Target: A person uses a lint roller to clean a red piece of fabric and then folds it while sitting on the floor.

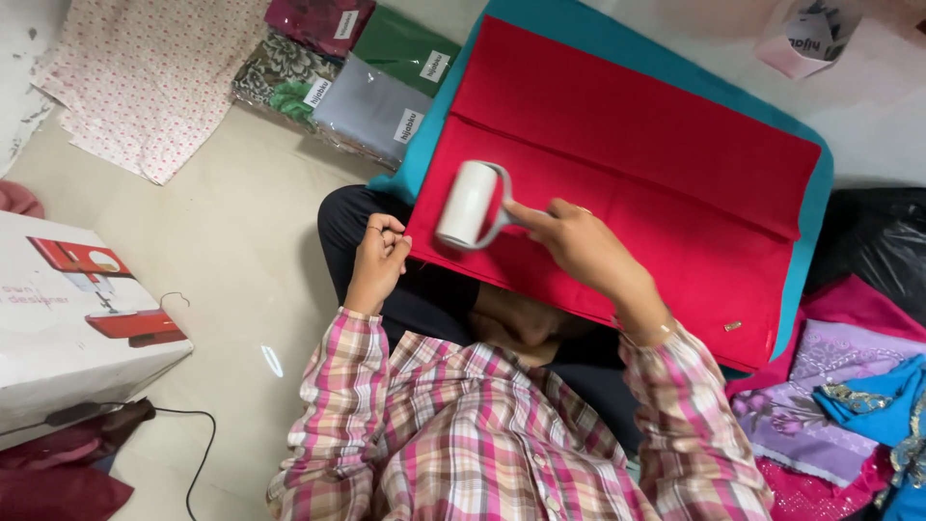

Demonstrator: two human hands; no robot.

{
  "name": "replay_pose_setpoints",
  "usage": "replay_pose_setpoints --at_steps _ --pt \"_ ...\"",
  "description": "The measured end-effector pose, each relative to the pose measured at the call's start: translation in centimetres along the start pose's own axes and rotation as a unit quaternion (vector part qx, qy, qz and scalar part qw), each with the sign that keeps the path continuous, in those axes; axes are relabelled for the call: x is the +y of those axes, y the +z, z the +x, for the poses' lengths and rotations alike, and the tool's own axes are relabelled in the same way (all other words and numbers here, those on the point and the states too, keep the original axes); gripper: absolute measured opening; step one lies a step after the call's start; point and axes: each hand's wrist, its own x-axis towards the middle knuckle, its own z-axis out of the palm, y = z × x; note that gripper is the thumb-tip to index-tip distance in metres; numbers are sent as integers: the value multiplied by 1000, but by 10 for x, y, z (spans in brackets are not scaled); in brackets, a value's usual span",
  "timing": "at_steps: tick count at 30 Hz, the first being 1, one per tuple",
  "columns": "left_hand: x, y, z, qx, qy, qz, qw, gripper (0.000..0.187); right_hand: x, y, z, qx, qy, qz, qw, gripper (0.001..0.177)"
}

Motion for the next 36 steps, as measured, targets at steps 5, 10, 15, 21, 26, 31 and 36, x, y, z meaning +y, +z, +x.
replay_pose_setpoints --at_steps 5,10,15,21,26,31,36 --pt "20 -3 -3 -20 -11 69 997 25 37 -29 -115 -74 155 12 985 56" --pt "14 -5 0 -18 -10 88 996 28 76 -37 -224 -110 331 -54 936 54" --pt "47 -6 -11 -29 -3 112 993 27 49 -43 -175 -93 301 -38 948 54" --pt "30 -9 -10 -13 15 164 986 27 29 5 -49 7 175 -32 984 52" --pt "51 4 -5 24 123 351 928 18 8 21 1 52 174 6 983 49" --pt "75 74 41 7 334 318 887 19 -12 12 -52 12 227 -30 973 51" --pt "80 177 75 -85 359 397 840 46 -31 11 -141 2 328 -72 942 51"
